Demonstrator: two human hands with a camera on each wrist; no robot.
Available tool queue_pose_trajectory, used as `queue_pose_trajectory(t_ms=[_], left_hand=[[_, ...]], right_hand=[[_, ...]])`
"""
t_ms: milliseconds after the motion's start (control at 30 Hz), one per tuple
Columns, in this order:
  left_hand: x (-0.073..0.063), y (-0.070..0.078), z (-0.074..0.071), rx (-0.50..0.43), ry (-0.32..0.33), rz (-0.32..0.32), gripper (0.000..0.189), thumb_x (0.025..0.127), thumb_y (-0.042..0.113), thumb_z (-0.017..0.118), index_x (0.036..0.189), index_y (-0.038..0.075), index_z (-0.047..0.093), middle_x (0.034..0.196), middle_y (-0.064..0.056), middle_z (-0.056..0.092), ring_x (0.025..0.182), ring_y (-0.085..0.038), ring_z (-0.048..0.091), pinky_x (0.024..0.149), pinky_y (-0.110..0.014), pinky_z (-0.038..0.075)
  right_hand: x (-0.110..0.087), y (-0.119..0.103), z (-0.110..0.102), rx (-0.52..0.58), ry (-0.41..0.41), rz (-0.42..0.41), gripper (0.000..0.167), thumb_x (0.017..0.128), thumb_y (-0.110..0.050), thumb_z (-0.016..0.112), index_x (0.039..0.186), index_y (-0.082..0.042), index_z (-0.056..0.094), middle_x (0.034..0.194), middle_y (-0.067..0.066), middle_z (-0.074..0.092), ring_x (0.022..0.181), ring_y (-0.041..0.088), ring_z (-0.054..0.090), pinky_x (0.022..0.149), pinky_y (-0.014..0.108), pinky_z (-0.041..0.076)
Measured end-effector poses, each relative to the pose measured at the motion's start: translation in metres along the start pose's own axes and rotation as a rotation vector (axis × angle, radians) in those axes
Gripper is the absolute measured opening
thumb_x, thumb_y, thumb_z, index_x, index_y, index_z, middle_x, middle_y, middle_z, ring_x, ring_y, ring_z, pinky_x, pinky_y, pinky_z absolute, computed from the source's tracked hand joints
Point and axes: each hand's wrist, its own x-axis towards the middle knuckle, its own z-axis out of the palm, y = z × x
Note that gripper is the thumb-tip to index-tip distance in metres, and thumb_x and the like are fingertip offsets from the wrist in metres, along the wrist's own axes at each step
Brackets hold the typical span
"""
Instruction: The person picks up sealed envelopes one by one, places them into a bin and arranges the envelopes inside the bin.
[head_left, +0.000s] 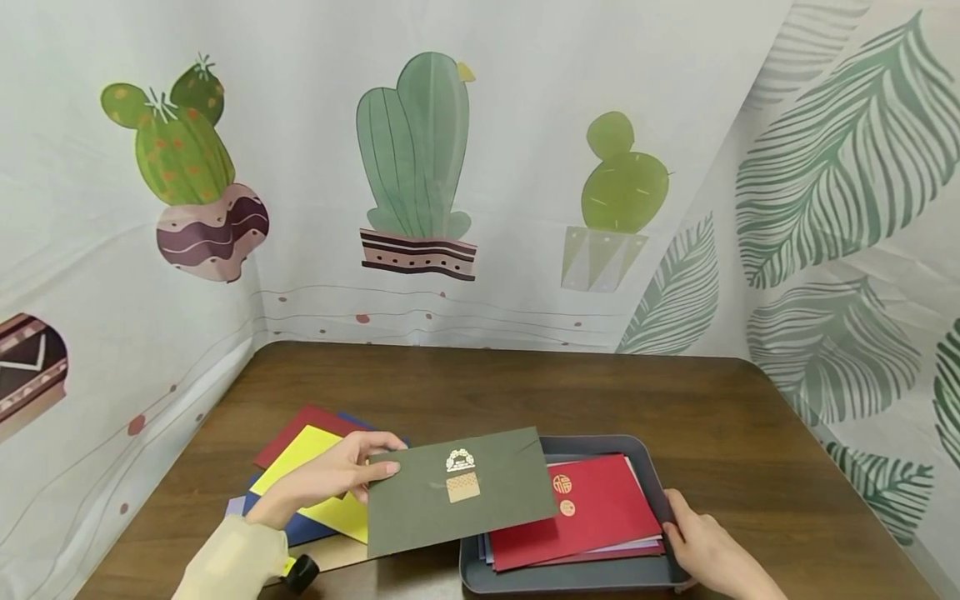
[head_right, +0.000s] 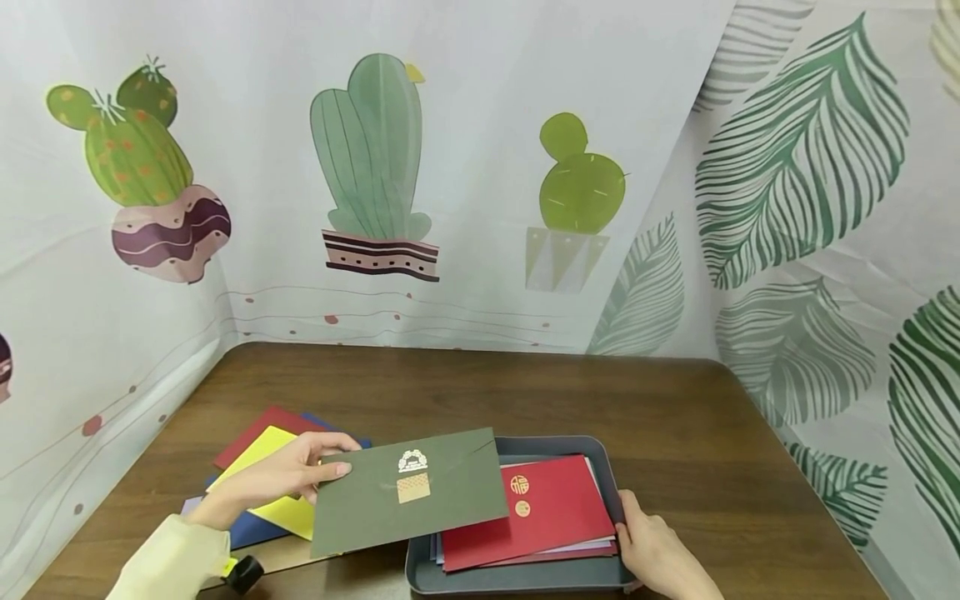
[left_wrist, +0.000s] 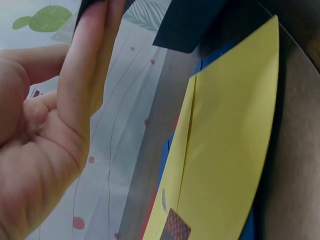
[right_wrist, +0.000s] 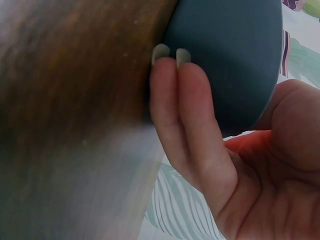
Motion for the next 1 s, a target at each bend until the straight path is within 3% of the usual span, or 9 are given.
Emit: queue_pose_trajectory(t_ms=[133,267,533,800,1000], left_hand=[[0.004,0.000,0.003,-0.042,-0.023,0.012,0.032,0.098,0.019,0.058,0.122,-0.001,0.054,0.101,-0.008,0.072,0.068,-0.015,0.071,0.056,-0.031,0.058],[0.006,-0.002,0.005,-0.069,-0.038,0.009,0.032,0.098,0.018,0.057,0.122,-0.002,0.054,0.101,-0.009,0.073,0.070,-0.017,0.071,0.057,-0.036,0.058],[0.008,-0.005,0.008,-0.077,-0.038,0.012,0.032,0.098,0.019,0.057,0.122,-0.002,0.054,0.102,-0.010,0.073,0.068,-0.016,0.071,0.055,-0.031,0.058],[0.012,-0.002,0.012,-0.025,-0.023,0.035,0.035,0.098,0.017,0.057,0.123,-0.007,0.051,0.105,-0.020,0.069,0.064,-0.013,0.069,0.054,-0.030,0.057],[0.015,-0.003,0.015,-0.038,-0.034,0.045,0.033,0.098,0.017,0.057,0.122,-0.005,0.052,0.103,-0.011,0.071,0.064,-0.012,0.069,0.055,-0.031,0.058]], right_hand=[[0.001,0.001,0.000,0.005,-0.001,-0.026,0.031,0.091,-0.002,0.056,0.120,-0.004,0.047,0.087,0.008,0.068,0.071,0.013,0.061,0.059,0.028,0.047],[0.001,0.001,0.000,-0.001,-0.002,-0.026,0.030,0.091,-0.002,0.056,0.119,-0.005,0.047,0.087,0.007,0.068,0.072,0.013,0.061,0.059,0.028,0.047],[-0.001,0.002,0.001,0.000,0.010,-0.027,0.030,0.091,-0.002,0.056,0.119,-0.006,0.047,0.085,0.006,0.067,0.070,0.013,0.060,0.059,0.028,0.046],[-0.001,0.002,0.000,0.012,0.000,-0.041,0.030,0.091,-0.003,0.055,0.120,-0.006,0.047,0.085,0.005,0.067,0.069,0.011,0.059,0.058,0.027,0.045],[-0.001,0.002,0.001,0.009,0.013,-0.037,0.030,0.091,-0.002,0.055,0.120,-0.006,0.047,0.084,0.005,0.067,0.069,0.011,0.059,0.058,0.027,0.045]])
